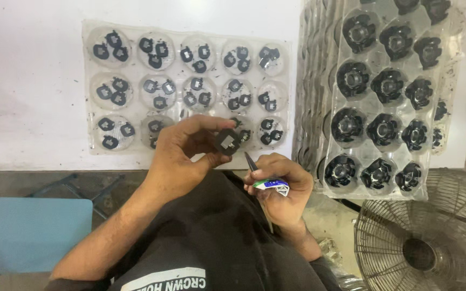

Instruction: The person picks small black plastic components from blister trays on a workbench, squeezes adhesive from a tube onto each part, and places the treated parts back into the trays. They work through the parts one at a time, occasionally repositioning trays and reaching for a cardboard box on the table.

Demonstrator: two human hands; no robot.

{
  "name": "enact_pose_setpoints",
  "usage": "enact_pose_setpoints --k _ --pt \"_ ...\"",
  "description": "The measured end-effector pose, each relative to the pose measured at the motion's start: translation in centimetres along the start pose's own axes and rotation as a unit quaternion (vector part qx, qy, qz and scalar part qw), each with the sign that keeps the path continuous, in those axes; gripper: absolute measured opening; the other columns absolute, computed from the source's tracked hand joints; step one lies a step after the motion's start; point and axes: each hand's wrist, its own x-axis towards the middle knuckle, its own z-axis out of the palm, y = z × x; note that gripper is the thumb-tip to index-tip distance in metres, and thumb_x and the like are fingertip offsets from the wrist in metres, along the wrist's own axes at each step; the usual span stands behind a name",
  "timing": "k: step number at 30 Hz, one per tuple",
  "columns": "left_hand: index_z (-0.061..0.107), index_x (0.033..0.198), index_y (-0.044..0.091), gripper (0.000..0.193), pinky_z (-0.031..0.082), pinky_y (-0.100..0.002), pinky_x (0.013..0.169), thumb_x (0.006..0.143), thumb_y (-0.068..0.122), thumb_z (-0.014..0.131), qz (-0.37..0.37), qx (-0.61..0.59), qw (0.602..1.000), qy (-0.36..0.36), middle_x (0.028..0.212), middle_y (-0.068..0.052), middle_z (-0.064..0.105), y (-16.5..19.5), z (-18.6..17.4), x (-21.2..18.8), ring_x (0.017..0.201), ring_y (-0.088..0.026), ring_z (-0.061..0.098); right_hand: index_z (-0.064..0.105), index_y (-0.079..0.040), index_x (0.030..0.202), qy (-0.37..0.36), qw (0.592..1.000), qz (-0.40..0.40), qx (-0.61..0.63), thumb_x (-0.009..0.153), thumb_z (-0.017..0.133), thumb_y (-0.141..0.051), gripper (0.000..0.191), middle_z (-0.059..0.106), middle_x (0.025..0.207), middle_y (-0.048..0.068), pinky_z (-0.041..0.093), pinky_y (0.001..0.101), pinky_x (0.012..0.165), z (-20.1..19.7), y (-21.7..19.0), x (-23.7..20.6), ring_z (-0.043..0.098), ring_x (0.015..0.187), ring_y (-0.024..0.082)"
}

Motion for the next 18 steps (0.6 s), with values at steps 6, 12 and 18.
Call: enact_pose_setpoints --k 6,12,18 --pt "0.068 0.129 0.001 0.05 0.061 -0.025 0.083 0.084 -0.021 0.059 -0.002 -0.016 1.0 -0.022 0.103 -0.006 0.073 2.1 -3.5 -3.1 0.09 -0.009 0.069 0.062 0.002 0.1 -0.028 0.999 -0.007 -0.027 0.099 0.081 -0.027 0.035 0.057 0.088 0.009 0.057 0.0321 0.071 5.3 0.5 -0.1 0.061 0.076 0.017" --pt "0.066 0.129 0.001 0.05 0.06 -0.025 0.083 0.083 -0.02 0.063 -0.025 -0.072 0.996 -0.041 0.119 -0.006 0.072 2.6 -6.7 -5.2 0.093 -0.009 0.068 0.062 0.001 0.1 -0.047 0.998 -0.015 -0.029 0.1 0.079 -0.026 0.032 0.056 0.086 0.008 0.051 0.0292 0.062 9.4 1.5 -0.5 0.057 0.07 0.015" --pt "0.065 0.133 -0.001 0.053 0.06 -0.026 0.091 0.084 -0.022 0.063 -0.001 -0.116 0.99 -0.082 0.122 -0.009 0.071 2.0 -9.5 -6.4 0.1 -0.011 0.069 0.063 0.001 0.098 -0.06 0.998 -0.026 0.0 0.099 0.078 -0.018 0.023 0.054 0.083 0.006 0.047 0.0289 0.059 11.9 2.8 -0.6 0.053 0.071 0.014"
